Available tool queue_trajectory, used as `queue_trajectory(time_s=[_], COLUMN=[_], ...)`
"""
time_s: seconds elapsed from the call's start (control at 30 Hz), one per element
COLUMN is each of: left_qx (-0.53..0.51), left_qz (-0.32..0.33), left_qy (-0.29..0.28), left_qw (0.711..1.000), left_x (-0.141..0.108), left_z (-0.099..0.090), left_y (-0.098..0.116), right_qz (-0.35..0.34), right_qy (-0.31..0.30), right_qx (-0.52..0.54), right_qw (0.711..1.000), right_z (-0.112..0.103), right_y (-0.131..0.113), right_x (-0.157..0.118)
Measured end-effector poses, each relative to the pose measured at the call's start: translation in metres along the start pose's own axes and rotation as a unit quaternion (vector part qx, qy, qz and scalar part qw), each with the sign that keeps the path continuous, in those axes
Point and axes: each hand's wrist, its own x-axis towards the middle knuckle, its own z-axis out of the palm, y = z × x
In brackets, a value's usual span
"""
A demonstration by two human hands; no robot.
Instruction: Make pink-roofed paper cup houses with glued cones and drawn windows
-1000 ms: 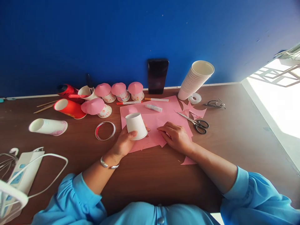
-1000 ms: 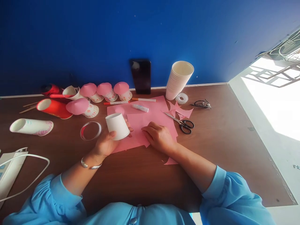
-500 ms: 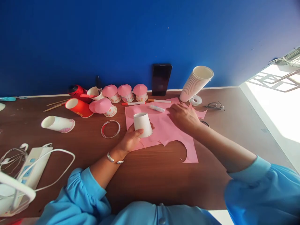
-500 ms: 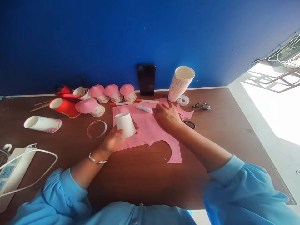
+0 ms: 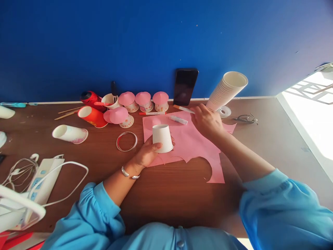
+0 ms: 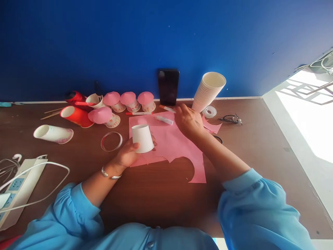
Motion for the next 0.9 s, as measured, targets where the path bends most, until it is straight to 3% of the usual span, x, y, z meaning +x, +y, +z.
queue_trajectory(time_s=[0.03, 0.07, 0.13, 0.2, 0.3, 0.37, 0.5, 0.67, 0.9], left_qx=[0.005, 0.012, 0.033, 0.059, 0.099, 0.110, 0.141, 0.230, 0.181], left_qz=[-0.004, -0.009, -0.018, -0.016, 0.010, 0.020, -0.008, -0.022, -0.132], left_qy=[-0.007, -0.015, -0.038, -0.058, -0.070, -0.082, -0.126, -0.204, -0.263], left_qw=[1.000, 1.000, 0.999, 0.996, 0.993, 0.990, 0.982, 0.951, 0.938], left_x=[0.000, 0.000, -0.001, -0.001, -0.002, -0.004, -0.007, -0.008, -0.010], left_z=[-0.001, -0.002, -0.002, -0.001, 0.002, 0.003, 0.002, 0.006, 0.011], left_y=[-0.001, -0.001, -0.001, 0.000, 0.003, 0.005, 0.007, 0.010, 0.005], right_qz=[0.025, 0.050, 0.115, 0.176, 0.226, 0.241, 0.248, 0.230, 0.201], right_qy=[0.031, 0.040, 0.032, 0.031, 0.007, 0.000, -0.008, -0.047, -0.169], right_qx=[0.125, 0.274, 0.526, 0.648, 0.715, 0.727, 0.726, 0.746, 0.716], right_qw=[0.991, 0.960, 0.842, 0.740, 0.661, 0.642, 0.641, 0.623, 0.647], right_z=[-0.005, -0.010, -0.014, -0.013, -0.005, 0.001, 0.005, 0.006, 0.012], right_y=[-0.002, -0.004, -0.010, -0.018, -0.030, -0.034, -0.032, -0.030, -0.037], right_x=[-0.010, -0.021, -0.040, -0.054, -0.067, -0.070, -0.073, -0.079, -0.088])
